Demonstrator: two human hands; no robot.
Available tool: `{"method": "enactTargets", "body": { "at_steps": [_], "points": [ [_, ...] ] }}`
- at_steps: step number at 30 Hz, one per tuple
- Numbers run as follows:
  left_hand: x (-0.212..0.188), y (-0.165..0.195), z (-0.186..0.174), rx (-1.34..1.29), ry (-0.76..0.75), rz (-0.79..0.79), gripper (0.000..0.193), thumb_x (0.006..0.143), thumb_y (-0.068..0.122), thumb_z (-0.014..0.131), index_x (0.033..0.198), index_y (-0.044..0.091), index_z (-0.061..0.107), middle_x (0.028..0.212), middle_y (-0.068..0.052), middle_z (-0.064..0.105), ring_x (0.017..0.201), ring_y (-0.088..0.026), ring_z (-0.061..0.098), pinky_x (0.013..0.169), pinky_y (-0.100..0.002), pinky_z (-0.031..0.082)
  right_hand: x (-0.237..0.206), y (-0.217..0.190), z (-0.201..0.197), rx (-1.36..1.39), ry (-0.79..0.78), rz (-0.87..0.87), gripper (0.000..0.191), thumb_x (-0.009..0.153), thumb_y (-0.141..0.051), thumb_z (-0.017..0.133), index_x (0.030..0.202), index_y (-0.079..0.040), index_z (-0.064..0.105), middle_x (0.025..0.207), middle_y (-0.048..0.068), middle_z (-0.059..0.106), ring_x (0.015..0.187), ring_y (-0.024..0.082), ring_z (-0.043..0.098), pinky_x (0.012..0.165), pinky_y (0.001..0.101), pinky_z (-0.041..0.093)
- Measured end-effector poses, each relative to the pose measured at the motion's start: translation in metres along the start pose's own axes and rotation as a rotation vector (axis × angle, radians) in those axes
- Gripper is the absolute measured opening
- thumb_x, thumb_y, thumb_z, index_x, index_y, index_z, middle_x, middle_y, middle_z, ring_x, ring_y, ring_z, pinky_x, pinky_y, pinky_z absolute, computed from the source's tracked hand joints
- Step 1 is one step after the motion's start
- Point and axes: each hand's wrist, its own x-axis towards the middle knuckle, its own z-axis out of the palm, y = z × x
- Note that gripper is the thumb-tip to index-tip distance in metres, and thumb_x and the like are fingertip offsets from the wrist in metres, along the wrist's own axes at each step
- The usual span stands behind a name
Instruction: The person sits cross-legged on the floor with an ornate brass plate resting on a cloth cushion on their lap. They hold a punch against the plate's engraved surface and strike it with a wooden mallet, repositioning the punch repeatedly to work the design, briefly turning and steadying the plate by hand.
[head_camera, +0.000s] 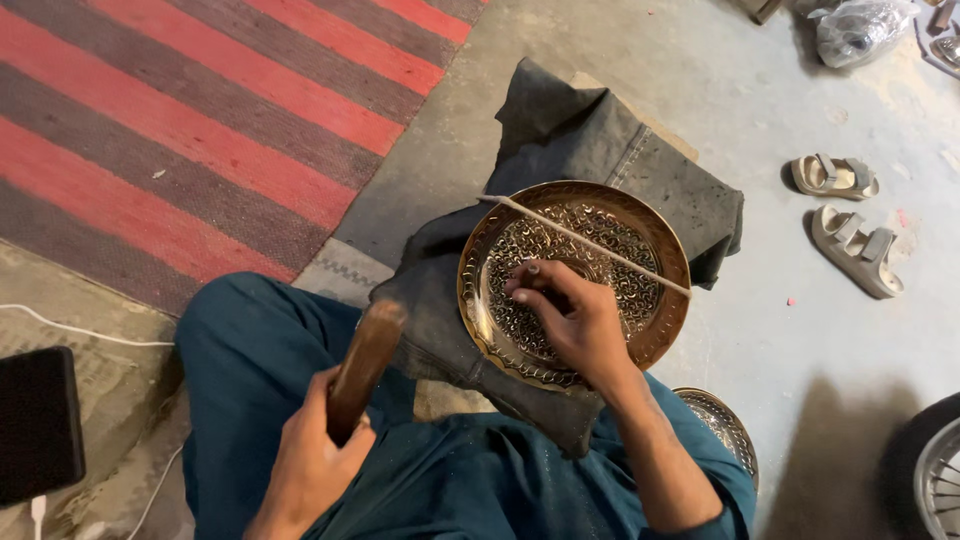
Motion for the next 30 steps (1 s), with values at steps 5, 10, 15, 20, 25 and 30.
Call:
{"method": "enactTargets", "body": {
  "at_steps": [5, 10, 15, 20, 25, 30],
  "points": [
    [0.012, 0.027, 0.003, -0.022, -0.133, 0.018, 0.08, 0.077, 0.008, 0.07, 0.15, 0.011, 0.038, 0.112, -0.02, 0.069, 0.097, -0.034, 0.076, 0.082, -0.042, 0.057, 0.005, 0.008, 0.003, -0.093, 0.012, -0.07, 0.025, 0.091, 0.0, 0.073, 0.116, -0.001, 0.068, 0.106, 0.008, 0.079, 0.1, 0.016, 0.077, 0.086, 0.028, 0.062],
    [0.028, 0.048, 0.006, 0.022, -0.109, 0.146, 0.072, 0.077, 0.006, 0.072, 0.142, 0.009, 0.041, 0.119, -0.021, 0.069, 0.106, -0.037, 0.072, 0.085, -0.043, 0.057, 0.004, 0.02, 0.005, -0.119, 0.007, -0.019, 0.024, 0.09, 0.0, 0.074, 0.114, -0.001, 0.071, 0.102, 0.008, 0.08, 0.095, 0.015, 0.078, 0.084, 0.0281, 0.062],
    [0.044, 0.068, 0.008, 0.065, -0.03, 0.332, 0.08, 0.074, 0.003, 0.074, 0.146, 0.009, 0.041, 0.131, -0.023, 0.064, 0.116, -0.043, 0.065, 0.09, -0.046, 0.055, 0.003, 0.033, 0.004, -0.085, 0.03, -0.011, 0.019, 0.093, 0.001, 0.072, 0.112, -0.001, 0.069, 0.101, 0.008, 0.08, 0.096, 0.013, 0.078, 0.085, 0.0272, 0.063],
    [0.057, 0.085, 0.01, 0.13, 0.059, 0.545, 0.083, 0.074, 0.001, 0.074, 0.149, 0.01, 0.04, 0.138, -0.024, 0.062, 0.12, -0.044, 0.063, 0.093, -0.046, 0.055, 0.0, 0.041, -0.001, -0.105, 0.053, -0.014, 0.02, 0.093, 0.001, 0.072, 0.113, 0.0, 0.068, 0.1, 0.008, 0.08, 0.095, 0.013, 0.078, 0.085, 0.0271, 0.063],
    [0.066, 0.101, 0.019, 0.267, 0.095, 0.57, 0.085, 0.075, 0.0, 0.072, 0.152, 0.016, 0.04, 0.124, -0.018, 0.068, 0.108, -0.036, 0.069, 0.087, -0.043, 0.057, 0.001, 0.046, -0.012, -0.16, 0.055, -0.041, 0.023, 0.091, 0.0, 0.074, 0.113, -0.001, 0.069, 0.1, 0.007, 0.08, 0.094, 0.014, 0.078, 0.083, 0.0276, 0.063],
    [0.077, 0.118, 0.031, 0.501, 0.096, 0.546, 0.088, 0.076, 0.003, 0.076, 0.154, 0.024, 0.04, 0.102, -0.015, 0.066, 0.095, -0.035, 0.069, 0.083, -0.046, 0.056, 0.003, 0.049, -0.028, -0.184, 0.042, -0.048, 0.023, 0.09, -0.001, 0.076, 0.112, -0.003, 0.071, 0.1, 0.007, 0.08, 0.094, 0.015, 0.079, 0.08, 0.0279, 0.062]
  ]
}}
